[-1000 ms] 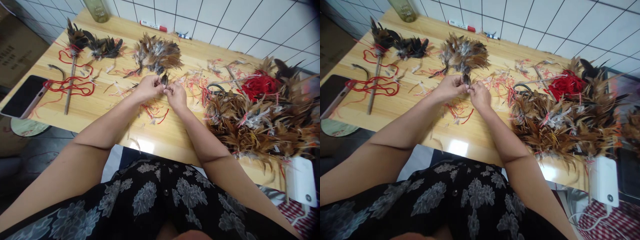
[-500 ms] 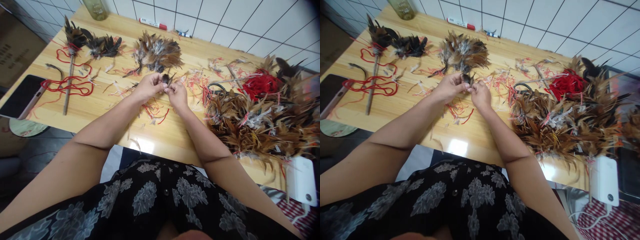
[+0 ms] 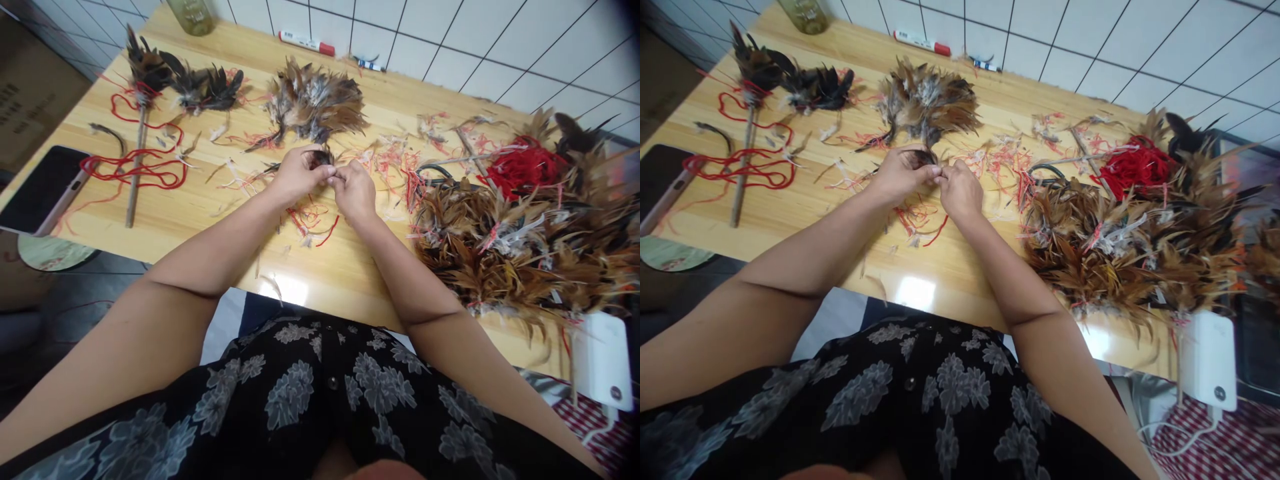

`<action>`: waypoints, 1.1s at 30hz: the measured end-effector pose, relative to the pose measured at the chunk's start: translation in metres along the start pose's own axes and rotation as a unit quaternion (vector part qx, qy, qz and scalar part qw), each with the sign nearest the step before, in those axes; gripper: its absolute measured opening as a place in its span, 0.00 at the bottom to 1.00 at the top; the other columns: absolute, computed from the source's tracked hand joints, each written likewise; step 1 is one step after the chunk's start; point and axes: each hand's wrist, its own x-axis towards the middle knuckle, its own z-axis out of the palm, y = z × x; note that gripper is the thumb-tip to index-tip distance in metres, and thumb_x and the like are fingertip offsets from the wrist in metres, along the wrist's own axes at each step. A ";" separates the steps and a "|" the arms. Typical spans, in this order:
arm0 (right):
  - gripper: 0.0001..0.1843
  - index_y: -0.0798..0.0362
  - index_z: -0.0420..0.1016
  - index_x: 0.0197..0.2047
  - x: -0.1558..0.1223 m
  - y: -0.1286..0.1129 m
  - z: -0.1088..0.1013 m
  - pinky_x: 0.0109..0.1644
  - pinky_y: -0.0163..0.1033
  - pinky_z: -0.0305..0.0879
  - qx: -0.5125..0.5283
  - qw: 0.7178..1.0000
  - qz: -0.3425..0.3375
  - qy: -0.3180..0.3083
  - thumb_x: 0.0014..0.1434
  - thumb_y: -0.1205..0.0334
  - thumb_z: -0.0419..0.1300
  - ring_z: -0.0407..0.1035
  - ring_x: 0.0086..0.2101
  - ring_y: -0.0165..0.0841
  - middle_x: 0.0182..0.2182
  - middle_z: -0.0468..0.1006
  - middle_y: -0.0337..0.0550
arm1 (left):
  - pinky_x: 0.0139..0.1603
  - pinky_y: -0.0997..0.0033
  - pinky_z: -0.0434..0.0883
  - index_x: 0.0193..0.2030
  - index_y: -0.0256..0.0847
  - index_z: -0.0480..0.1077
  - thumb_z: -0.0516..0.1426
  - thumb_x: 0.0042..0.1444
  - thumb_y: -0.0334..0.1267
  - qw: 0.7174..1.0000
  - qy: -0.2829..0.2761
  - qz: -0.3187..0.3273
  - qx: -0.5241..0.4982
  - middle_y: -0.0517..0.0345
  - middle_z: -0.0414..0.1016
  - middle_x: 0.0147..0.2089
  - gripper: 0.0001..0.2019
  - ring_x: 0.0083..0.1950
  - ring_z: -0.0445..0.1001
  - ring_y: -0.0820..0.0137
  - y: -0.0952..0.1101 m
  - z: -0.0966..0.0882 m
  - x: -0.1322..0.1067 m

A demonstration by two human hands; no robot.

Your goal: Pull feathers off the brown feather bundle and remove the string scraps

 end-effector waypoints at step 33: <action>0.34 0.48 0.75 0.37 0.029 0.035 -0.015 0.41 0.38 0.72 0.348 0.931 0.112 0.014 0.67 0.23 0.69 0.68 0.35 0.30 0.32 0.74 0.38 | 0.69 0.46 0.70 0.41 0.53 0.81 0.71 0.62 0.50 0.980 -0.027 0.047 0.192 0.54 0.76 0.38 0.08 0.58 0.72 0.55 0.012 -0.033 0.013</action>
